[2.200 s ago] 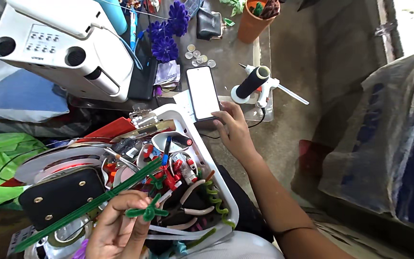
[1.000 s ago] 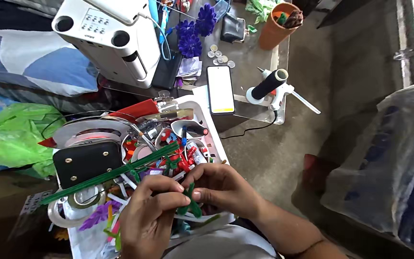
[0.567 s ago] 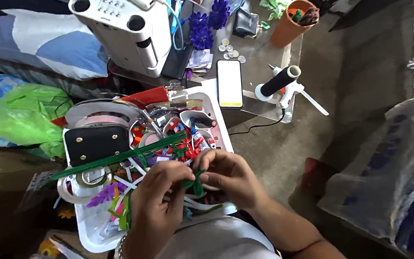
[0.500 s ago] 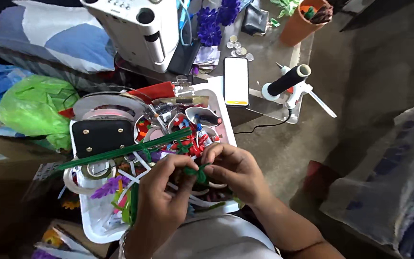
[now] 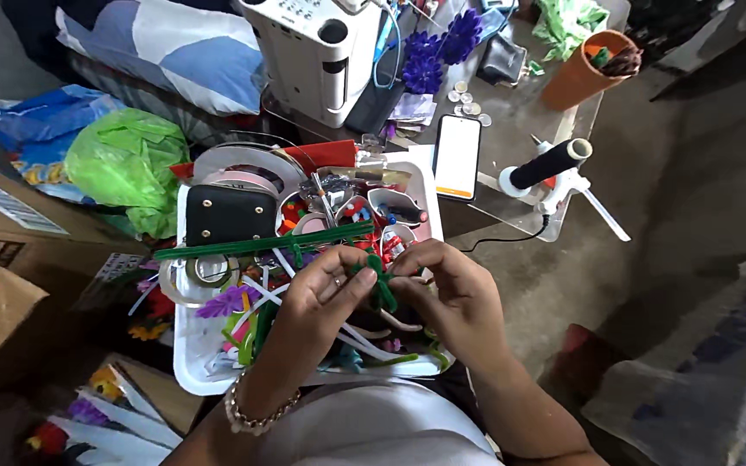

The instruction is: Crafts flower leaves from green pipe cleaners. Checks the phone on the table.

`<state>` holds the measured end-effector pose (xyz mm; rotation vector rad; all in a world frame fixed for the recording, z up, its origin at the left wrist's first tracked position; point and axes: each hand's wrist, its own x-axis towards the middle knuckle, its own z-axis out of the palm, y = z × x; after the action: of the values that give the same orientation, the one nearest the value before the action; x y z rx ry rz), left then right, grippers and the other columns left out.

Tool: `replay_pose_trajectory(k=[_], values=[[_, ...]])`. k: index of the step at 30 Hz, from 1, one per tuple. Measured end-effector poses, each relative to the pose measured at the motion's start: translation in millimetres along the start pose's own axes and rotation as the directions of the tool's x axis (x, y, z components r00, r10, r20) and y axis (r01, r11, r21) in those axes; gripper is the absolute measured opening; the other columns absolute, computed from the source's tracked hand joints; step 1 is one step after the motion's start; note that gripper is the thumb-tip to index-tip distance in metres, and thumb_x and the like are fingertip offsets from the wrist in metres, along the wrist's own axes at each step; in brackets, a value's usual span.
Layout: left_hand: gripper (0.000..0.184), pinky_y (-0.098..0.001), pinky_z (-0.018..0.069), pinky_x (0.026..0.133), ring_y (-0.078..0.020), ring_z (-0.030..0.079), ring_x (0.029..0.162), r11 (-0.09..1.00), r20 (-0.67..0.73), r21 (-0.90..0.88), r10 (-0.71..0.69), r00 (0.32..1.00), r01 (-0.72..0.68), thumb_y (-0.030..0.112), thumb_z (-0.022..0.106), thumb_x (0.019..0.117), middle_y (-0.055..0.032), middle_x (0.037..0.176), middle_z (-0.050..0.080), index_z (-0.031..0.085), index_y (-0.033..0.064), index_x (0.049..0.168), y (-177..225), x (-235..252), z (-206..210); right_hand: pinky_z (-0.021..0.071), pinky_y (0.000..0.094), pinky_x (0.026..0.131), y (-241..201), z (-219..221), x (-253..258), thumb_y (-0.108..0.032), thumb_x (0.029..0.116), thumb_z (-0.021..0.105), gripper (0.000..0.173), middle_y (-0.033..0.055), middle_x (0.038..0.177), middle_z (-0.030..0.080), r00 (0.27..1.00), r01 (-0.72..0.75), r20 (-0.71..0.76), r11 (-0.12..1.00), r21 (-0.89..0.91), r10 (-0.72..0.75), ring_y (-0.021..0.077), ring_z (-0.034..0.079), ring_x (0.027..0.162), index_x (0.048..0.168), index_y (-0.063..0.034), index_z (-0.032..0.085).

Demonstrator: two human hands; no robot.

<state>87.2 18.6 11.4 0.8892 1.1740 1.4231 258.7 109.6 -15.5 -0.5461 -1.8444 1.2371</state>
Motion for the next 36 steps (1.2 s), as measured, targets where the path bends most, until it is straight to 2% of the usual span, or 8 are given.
replay_pose_trajectory(k=[12, 15, 18, 21, 24, 29, 32, 36], values=[[0.010, -0.0252, 0.0563, 0.089, -0.0076, 0.066, 0.097, 0.997, 0.018, -0.077, 0.034, 0.999, -0.032, 0.009, 0.057, 0.1025, 0.0002, 0.106, 0.067, 0.059, 0.0119, 0.112, -3.0, -2.5, -3.2, 0.0609, 0.0228, 0.085, -12.1, 0.1, -0.4, -0.012, 0.0999, 0.065, 0.018, 0.0033, 0.104, 0.073, 0.998, -0.049, 0.033, 0.988, 0.149, 0.045, 0.0057, 0.070, 0.094, 0.111, 0.0019, 0.067], [0.012, -0.0244, 0.0581, 0.087, -0.0061, 0.066, 0.096, 0.990, 0.012, 0.052, 0.134, 0.991, -0.134, 0.015, 0.062, 0.1012, 0.0034, 0.105, 0.067, 0.062, 0.0119, 0.113, -4.6, -4.0, -2.9, 0.0611, 0.0231, 0.083, -10.8, -0.4, -0.9, -0.010, 0.1004, 0.063, 0.017, 0.0046, 0.102, 0.073, 0.997, -0.067, 0.055, 0.983, 0.171, 0.058, 0.0058, 0.071, 0.092, 0.109, 0.0033, 0.069], [0.017, -0.0168, 0.0560, 0.080, -0.0001, 0.065, 0.091, 0.937, 0.020, 0.246, 0.251, 0.968, -0.248, 0.031, 0.064, 0.1006, 0.0098, 0.101, 0.067, 0.065, 0.0162, 0.108, -3.9, -5.8, -3.2, 0.0605, 0.0212, 0.082, -11.6, 1.8, -0.2, -0.006, 0.0964, 0.065, 0.012, 0.0047, 0.099, 0.073, 0.998, -0.045, 0.044, 0.993, 0.113, 0.041, 0.0040, 0.070, 0.089, 0.103, 0.0028, 0.070], [0.012, -0.0149, 0.0545, 0.080, 0.0005, 0.063, 0.092, 0.891, 0.031, 0.332, 0.316, 0.948, -0.308, 0.027, 0.064, 0.1014, 0.0100, 0.101, 0.065, 0.066, 0.0167, 0.107, -3.7, -6.5, -3.8, 0.0597, 0.0212, 0.081, -13.5, 1.8, -0.6, -0.005, 0.0972, 0.064, 0.013, 0.0070, 0.099, 0.072, 0.996, -0.025, 0.086, 0.995, 0.096, 0.017, 0.0043, 0.069, 0.088, 0.104, 0.0041, 0.070], [0.011, -0.0149, 0.0540, 0.082, -0.0004, 0.062, 0.096, 0.886, 0.034, 0.332, 0.333, 0.942, -0.325, 0.027, 0.064, 0.1013, 0.0095, 0.104, 0.064, 0.066, 0.0179, 0.107, -4.6, -5.5, -3.6, 0.0604, 0.0231, 0.080, -13.3, -1.0, -1.0, -0.009, 0.1004, 0.064, 0.018, 0.0079, 0.100, 0.073, 0.984, -0.106, 0.168, 0.959, 0.263, 0.062, 0.0058, 0.070, 0.088, 0.108, 0.0063, 0.068], [0.011, -0.0140, 0.0517, 0.086, -0.0001, 0.060, 0.100, 0.918, 0.067, 0.278, 0.275, 0.959, -0.282, 0.031, 0.064, 0.1004, 0.0104, 0.106, 0.062, 0.067, 0.0217, 0.105, -8.3, -5.3, -1.0, 0.0594, 0.0228, 0.083, -9.1, -1.8, -1.4, -0.008, 0.0973, 0.068, 0.016, 0.0067, 0.100, 0.072, 0.973, -0.179, 0.205, 0.912, 0.370, 0.108, 0.0051, 0.069, 0.089, 0.105, 0.0060, 0.069], [0.012, -0.0156, 0.0536, 0.082, -0.0002, 0.061, 0.093, 0.969, 0.085, 0.151, 0.183, 0.979, -0.194, 0.031, 0.065, 0.1002, 0.0100, 0.102, 0.063, 0.066, 0.0208, 0.106, -8.5, -6.1, -0.1, 0.0574, 0.0219, 0.084, -2.9, -3.3, -0.6, -0.009, 0.1003, 0.064, 0.018, 0.0103, 0.103, 0.069, 0.977, -0.094, 0.210, 0.926, 0.365, 0.016, 0.0059, 0.067, 0.093, 0.105, 0.0077, 0.068], [0.014, -0.0215, 0.0583, 0.082, -0.0038, 0.067, 0.092, 0.998, 0.077, 0.027, 0.054, 0.996, -0.056, 0.029, 0.066, 0.0988, 0.0066, 0.102, 0.068, 0.066, 0.0200, 0.109, -8.6, -5.9, 2.6, 0.0562, 0.0239, 0.086, 0.5, 0.4, 1.3, -0.005, 0.1000, 0.063, 0.013, 0.0142, 0.099, 0.068, 0.982, 0.130, 0.104, 0.961, 0.242, -0.159, 0.0113, 0.066, 0.096, 0.101, 0.0066, 0.068]])
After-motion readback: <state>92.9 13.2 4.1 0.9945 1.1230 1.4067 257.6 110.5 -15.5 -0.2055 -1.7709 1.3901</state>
